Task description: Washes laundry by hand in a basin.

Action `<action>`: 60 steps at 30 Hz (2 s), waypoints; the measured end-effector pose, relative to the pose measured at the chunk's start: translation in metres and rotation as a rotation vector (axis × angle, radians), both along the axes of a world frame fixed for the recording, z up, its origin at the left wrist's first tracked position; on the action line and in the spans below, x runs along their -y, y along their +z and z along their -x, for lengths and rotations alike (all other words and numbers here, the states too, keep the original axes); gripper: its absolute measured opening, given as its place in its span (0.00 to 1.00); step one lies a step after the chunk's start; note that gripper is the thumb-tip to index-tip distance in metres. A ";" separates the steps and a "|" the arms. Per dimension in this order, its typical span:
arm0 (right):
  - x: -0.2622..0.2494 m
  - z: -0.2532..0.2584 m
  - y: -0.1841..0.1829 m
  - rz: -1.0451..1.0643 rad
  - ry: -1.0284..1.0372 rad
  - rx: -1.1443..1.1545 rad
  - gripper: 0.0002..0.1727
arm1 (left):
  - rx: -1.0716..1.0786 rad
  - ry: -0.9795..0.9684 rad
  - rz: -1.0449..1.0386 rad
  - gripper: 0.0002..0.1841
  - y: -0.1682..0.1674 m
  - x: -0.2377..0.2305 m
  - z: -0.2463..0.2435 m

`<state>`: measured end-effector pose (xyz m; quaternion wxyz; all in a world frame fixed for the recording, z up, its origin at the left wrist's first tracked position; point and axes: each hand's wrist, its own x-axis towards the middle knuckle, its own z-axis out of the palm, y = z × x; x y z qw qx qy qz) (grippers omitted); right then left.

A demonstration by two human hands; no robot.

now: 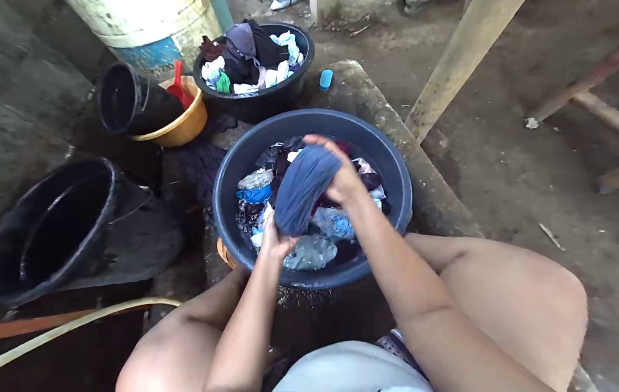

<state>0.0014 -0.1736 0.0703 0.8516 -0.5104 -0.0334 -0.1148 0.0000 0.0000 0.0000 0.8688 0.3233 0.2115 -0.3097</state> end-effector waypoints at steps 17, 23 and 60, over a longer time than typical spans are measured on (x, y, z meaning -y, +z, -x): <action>-0.018 -0.001 -0.091 -0.765 -0.279 -0.199 0.50 | 0.341 0.025 0.212 0.30 0.026 0.053 -0.019; -0.014 -0.006 -0.070 -0.280 -0.072 -0.064 0.28 | 0.019 -0.206 -0.063 0.44 -0.017 0.008 0.010; -0.023 -0.037 -0.087 0.777 0.532 -0.619 0.27 | 1.851 -0.727 -0.708 0.10 0.003 -0.010 -0.014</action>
